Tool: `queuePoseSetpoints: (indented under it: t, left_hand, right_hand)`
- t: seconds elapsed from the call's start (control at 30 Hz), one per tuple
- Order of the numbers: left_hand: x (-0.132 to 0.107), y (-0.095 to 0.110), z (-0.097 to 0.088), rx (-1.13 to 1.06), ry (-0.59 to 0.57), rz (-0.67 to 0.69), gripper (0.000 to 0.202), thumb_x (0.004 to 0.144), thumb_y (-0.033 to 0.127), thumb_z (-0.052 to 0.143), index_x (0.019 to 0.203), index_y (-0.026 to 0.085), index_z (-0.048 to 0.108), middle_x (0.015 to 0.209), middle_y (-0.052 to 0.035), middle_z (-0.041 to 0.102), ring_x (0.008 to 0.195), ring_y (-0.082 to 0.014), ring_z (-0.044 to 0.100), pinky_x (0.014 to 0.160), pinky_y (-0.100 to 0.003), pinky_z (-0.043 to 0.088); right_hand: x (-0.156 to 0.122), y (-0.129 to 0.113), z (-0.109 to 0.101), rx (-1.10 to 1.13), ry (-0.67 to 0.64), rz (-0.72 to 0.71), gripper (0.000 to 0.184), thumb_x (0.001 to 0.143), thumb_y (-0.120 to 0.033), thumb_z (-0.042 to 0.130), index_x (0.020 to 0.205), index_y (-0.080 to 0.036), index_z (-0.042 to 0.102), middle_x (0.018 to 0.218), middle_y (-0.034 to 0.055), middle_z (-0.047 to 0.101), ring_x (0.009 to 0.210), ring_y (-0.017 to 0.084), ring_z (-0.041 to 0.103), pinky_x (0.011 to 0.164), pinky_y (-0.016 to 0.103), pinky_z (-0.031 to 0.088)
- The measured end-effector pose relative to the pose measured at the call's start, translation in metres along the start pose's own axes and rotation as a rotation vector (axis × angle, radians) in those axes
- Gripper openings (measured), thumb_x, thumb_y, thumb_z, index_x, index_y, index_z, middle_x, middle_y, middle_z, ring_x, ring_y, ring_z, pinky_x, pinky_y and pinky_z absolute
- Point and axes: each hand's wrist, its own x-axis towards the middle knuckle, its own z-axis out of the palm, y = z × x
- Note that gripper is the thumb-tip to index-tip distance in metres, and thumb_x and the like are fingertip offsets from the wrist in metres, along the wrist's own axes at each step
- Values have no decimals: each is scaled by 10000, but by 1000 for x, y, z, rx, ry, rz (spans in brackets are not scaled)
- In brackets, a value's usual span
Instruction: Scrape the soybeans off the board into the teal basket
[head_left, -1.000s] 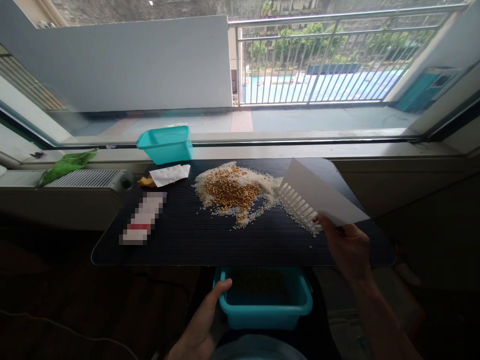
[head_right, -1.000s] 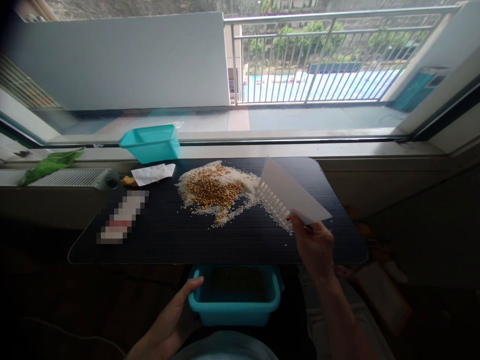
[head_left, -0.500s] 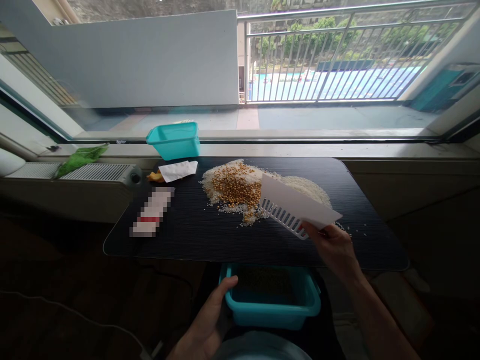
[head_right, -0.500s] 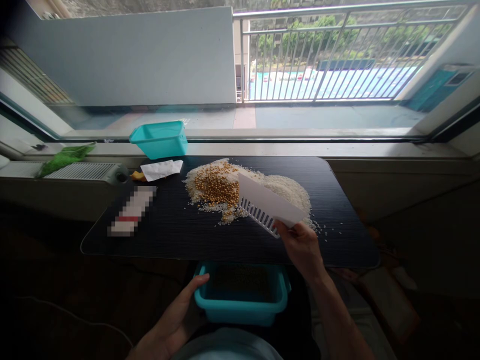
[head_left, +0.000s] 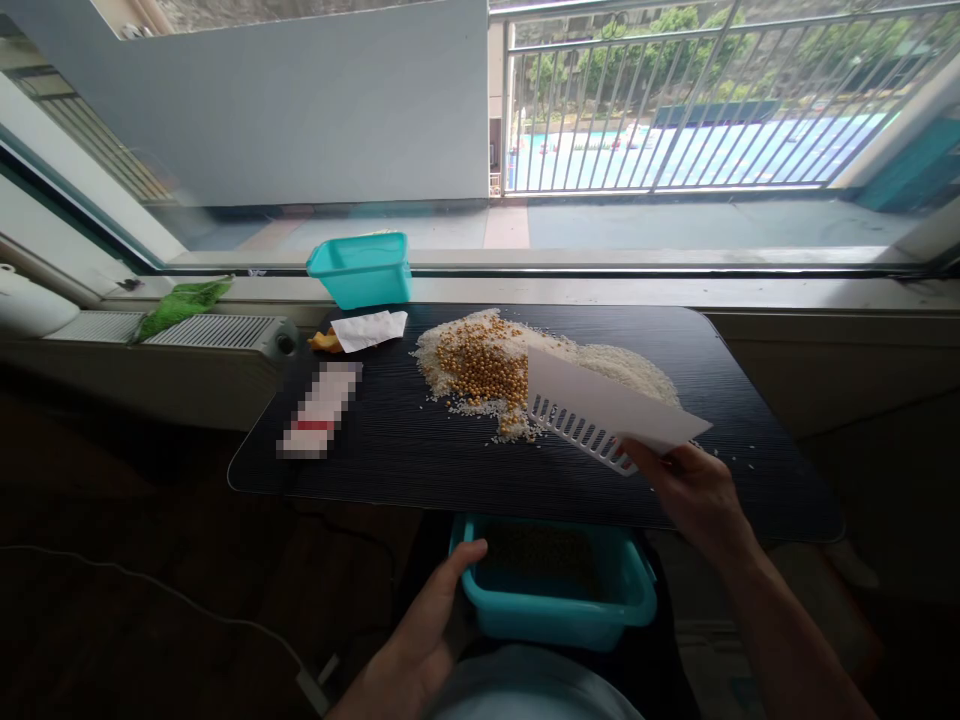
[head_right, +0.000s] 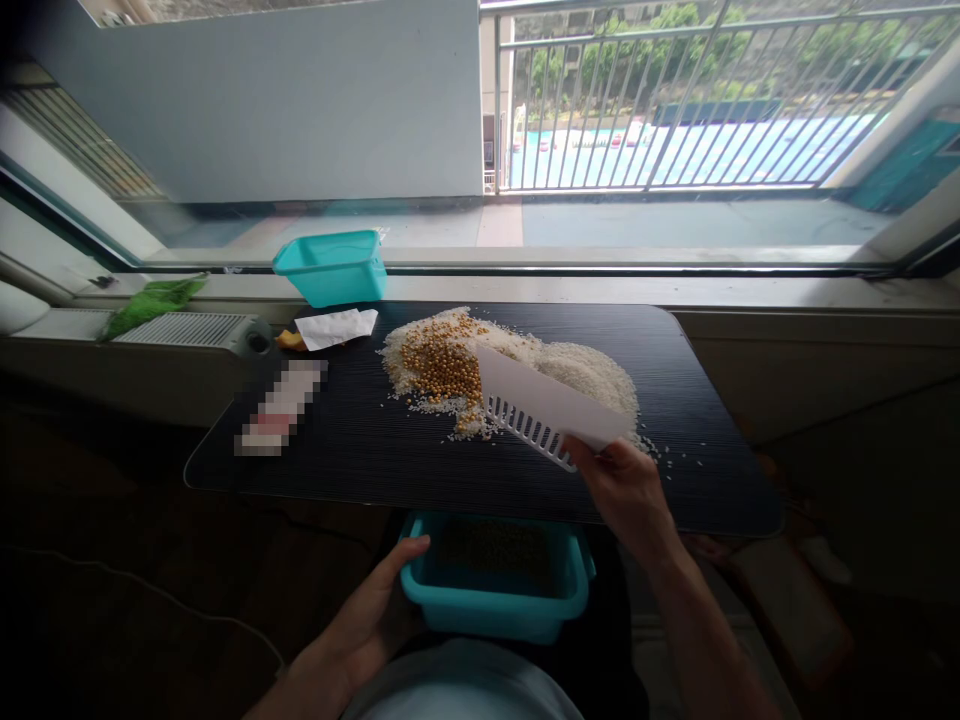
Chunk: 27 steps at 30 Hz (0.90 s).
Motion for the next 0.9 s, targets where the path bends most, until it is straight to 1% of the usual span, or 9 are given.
queuePoseSetpoints:
  t: [0.13, 0.23, 0.4, 0.57, 0.63, 0.73, 0.83, 0.9]
  left_hand:
    - [-1, 0, 1, -7, 28, -3, 562, 779, 364, 698, 1272, 141, 546, 1045, -114, 734, 989, -274, 680, 840, -346, 535]
    - [0, -1, 0, 0, 17, -2, 554, 777, 377, 699, 1260, 148, 556, 1041, -112, 734, 995, -275, 677, 842, -351, 536]
    - [1, 0, -3, 41, 24, 15, 513, 790, 394, 679, 1229, 148, 577, 1044, -112, 734, 1003, -274, 672, 859, -359, 534]
    - [2, -1, -3, 24, 24, 8, 504, 770, 380, 702, 1205, 149, 593, 1039, -113, 735, 964, -271, 685, 830, -352, 543]
    - [2, -1, -2, 19, 27, 9, 503, 772, 374, 700, 1209, 149, 590, 1029, -113, 737, 950, -270, 689, 818, -351, 546]
    - [0, -1, 0, 24, 49, 4, 494, 781, 374, 690, 1210, 152, 588, 1007, -110, 741, 934, -268, 693, 808, -352, 549]
    - [-2, 0, 1, 42, 50, 28, 480, 787, 374, 685, 1203, 154, 593, 1023, -103, 740, 941, -260, 690, 813, -341, 546]
    - [-3, 0, 2, 49, 47, 32, 476, 787, 375, 685, 1200, 157, 596, 1022, -100, 741, 935, -257, 692, 811, -338, 544]
  right_hand:
    - [2, -3, 6, 1, -54, -12, 255, 635, -428, 734, 739, -199, 777, 682, 30, 768, 636, 238, 714, 581, 320, 578]
    - [-2, -3, 1, -10, -87, -11, 243, 621, -424, 753, 712, -201, 779, 668, 32, 764, 645, 246, 720, 585, 321, 584]
    - [-16, 11, -16, -14, -9, -22, 282, 614, -464, 782, 774, -233, 797, 695, 23, 777, 654, 252, 739, 573, 306, 604]
    - [-27, 29, -29, -14, 41, 1, 351, 605, -515, 791, 813, -233, 805, 697, 26, 779, 648, 273, 745, 573, 340, 623]
    - [-30, 33, -33, -16, 31, 8, 347, 601, -514, 796, 803, -232, 804, 697, 24, 779, 647, 276, 745, 583, 353, 627]
    - [-32, 34, -37, -3, -12, 17, 357, 595, -524, 802, 801, -232, 803, 704, 28, 780, 644, 274, 742, 585, 359, 628]
    - [-33, 31, -36, 5, 9, 43, 393, 589, -547, 804, 818, -228, 802, 732, 35, 785, 680, 275, 744, 630, 361, 628]
    - [-34, 27, -34, 18, -22, 51, 421, 579, -573, 803, 815, -223, 802, 753, 40, 788, 707, 282, 744, 658, 369, 628]
